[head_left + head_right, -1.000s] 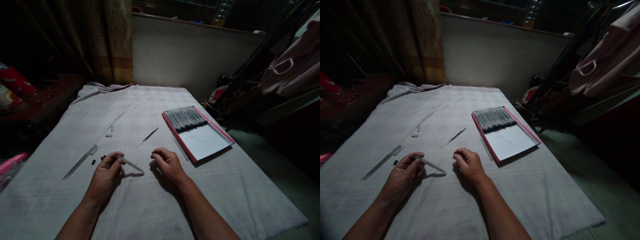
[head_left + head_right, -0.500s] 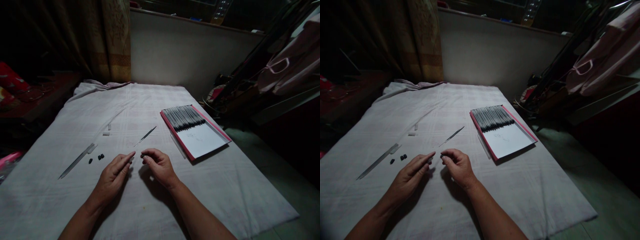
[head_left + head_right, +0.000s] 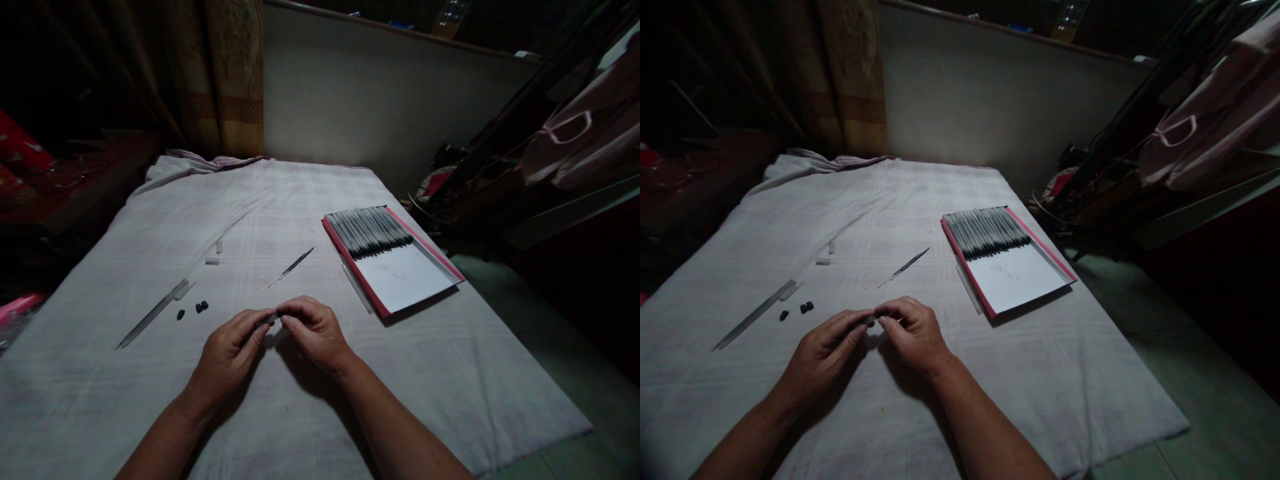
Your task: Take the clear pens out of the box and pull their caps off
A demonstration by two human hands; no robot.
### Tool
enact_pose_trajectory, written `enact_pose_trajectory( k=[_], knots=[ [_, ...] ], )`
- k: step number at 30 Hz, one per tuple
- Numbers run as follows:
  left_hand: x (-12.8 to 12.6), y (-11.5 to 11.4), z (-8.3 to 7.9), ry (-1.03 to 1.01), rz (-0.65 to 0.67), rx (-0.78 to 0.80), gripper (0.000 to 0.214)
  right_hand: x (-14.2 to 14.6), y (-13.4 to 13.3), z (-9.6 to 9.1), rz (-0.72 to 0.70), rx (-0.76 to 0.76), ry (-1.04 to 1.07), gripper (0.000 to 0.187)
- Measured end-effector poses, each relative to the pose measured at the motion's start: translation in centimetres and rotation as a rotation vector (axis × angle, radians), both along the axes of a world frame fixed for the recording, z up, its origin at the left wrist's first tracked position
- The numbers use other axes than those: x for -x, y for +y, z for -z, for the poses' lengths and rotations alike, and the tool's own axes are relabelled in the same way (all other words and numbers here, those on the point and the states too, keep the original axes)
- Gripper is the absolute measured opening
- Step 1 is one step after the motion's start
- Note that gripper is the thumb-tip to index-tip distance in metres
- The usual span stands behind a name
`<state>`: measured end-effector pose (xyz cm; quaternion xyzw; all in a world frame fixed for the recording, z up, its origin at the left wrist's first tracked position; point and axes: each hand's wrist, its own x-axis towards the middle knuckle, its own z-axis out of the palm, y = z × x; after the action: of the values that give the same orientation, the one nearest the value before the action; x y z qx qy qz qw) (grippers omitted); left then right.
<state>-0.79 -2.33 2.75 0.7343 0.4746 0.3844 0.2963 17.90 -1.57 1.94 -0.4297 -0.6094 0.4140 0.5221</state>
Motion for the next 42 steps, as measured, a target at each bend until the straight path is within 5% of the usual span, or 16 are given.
enact_pose_trajectory(
  k=[15, 24, 31, 42],
  knots=[
    [0.6, -0.1, 0.2, 0.145, 0.040, -0.136, 0.030, -0.9, 0.1, 0.0, -0.066, -0.113, -0.258, 0.014],
    [0.1, -0.5, 0.0, 0.197, 0.079, -0.256, 0.025, -1.2, 0.1, 0.7, -0.090, -0.022, -0.455, 0.045],
    [0.5, -0.3, 0.2, 0.188, 0.054, -0.244, 0.023, -1.5, -0.1, -0.3, -0.135, -0.024, -0.306, 0.013],
    [0.6, -0.3, 0.4, 0.208, 0.048, -0.229, 0.024, -1.4, -0.1, 0.0, -0.141, -0.052, -0.330, 0.011]
  ],
)
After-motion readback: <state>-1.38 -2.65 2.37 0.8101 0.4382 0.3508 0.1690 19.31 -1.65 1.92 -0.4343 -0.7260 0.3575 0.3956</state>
